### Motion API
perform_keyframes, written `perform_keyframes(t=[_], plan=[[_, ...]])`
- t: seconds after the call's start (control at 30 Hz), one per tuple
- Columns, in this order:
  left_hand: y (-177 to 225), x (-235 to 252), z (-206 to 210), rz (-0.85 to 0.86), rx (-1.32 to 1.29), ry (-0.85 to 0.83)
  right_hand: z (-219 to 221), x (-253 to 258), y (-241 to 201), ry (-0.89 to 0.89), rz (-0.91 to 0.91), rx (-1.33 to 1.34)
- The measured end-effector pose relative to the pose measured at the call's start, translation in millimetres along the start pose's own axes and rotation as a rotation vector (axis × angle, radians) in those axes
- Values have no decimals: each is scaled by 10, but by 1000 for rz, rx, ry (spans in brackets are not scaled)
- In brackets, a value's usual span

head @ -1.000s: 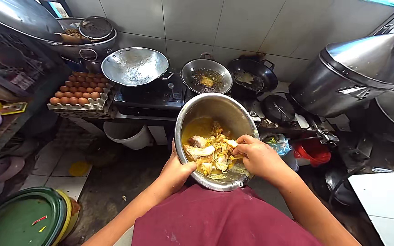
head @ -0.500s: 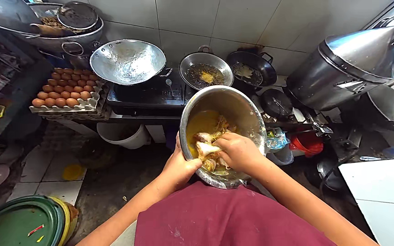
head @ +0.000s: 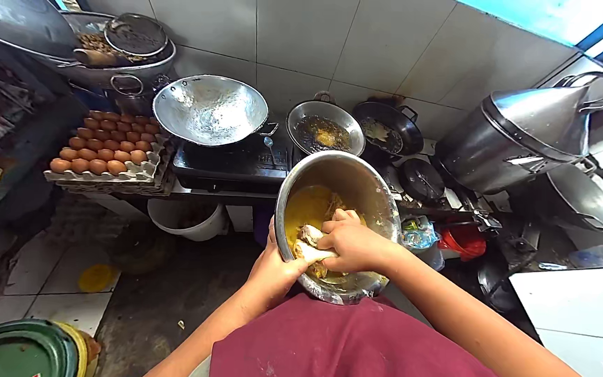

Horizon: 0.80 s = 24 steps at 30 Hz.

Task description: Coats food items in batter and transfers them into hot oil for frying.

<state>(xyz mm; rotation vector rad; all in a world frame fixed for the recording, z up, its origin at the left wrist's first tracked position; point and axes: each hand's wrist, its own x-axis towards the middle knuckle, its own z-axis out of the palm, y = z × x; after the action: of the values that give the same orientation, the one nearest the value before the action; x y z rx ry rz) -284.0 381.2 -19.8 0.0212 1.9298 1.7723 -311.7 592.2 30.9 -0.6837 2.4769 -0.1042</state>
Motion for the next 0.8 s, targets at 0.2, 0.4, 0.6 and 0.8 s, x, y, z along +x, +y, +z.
perform_keyframes(t=[0.2, 0.4, 0.6, 0.8], plan=[[-9, 53, -285, -16, -65, 66, 9, -59, -115, 304, 97, 71], [10, 182, -460, -4, 22, 11, -172, 515, -64, 547, 341, 302], [21, 336, -407, -19, 0, -27, -23, 909, -162, 499, 462, -118], [42, 493, -264, -33, 89, 17, 132, 1042, 7, 661, 142, -129]])
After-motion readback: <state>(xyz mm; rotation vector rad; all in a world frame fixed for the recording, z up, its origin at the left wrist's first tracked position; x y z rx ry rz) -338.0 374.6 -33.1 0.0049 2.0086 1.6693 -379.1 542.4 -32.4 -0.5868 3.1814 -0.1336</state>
